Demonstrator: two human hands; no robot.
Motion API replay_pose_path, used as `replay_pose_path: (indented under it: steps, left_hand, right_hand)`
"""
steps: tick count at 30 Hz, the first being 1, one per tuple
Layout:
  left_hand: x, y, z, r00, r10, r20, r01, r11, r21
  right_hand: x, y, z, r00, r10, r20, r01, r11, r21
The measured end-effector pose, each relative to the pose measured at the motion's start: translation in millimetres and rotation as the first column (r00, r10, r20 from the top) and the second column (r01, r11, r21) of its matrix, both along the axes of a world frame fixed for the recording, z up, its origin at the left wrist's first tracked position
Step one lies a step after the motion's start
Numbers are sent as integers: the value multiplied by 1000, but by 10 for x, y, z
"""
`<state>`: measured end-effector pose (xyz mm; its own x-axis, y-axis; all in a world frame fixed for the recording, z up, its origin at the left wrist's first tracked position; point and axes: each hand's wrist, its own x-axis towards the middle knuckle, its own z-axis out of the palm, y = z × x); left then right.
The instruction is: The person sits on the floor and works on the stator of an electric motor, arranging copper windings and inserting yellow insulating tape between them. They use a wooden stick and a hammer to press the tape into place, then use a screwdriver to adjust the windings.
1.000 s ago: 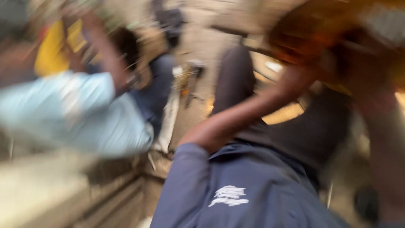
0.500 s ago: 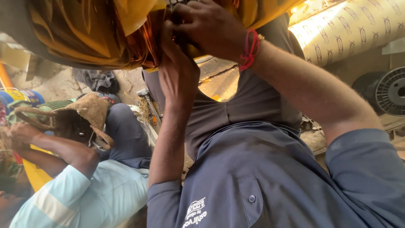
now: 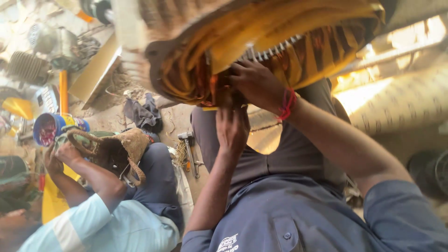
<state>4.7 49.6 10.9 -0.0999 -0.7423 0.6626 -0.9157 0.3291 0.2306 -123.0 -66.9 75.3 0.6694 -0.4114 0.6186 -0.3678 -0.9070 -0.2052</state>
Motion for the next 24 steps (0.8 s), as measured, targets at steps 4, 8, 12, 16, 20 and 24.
replay_pose_path:
  steps: [4, 8, 12, 16, 20, 24]
  left_hand:
    - [145, -38, -243, 998, -23, 55, 26, 998, -63]
    - [272, -113, -350, 994, -72, 79, 81, 990, -112]
    - [273, -211, -383, 987, -5, 158, 44, 967, -249]
    - [267, -228, -395, 996, -8, 87, 30, 969, -245]
    - [263, -161, -385, 999, 8, 44, -1, 987, -163]
    - [238, -205, -408, 999, 1, -40, -3, 999, -37]
  right_hand:
    - [88, 64, 26, 999, -14, -46, 17, 998, 60]
    - [163, 120, 21, 1000, 3, -7, -2, 992, 126]
    - [208, 152, 52, 997, 12, -80, 2, 985, 175]
    - [212, 159, 44, 997, 60, -53, -42, 955, 293]
    - [195, 162, -58, 1000, 16, -18, -10, 949, 316]
    - [182, 122, -198, 996, 29, 81, -52, 952, 301]
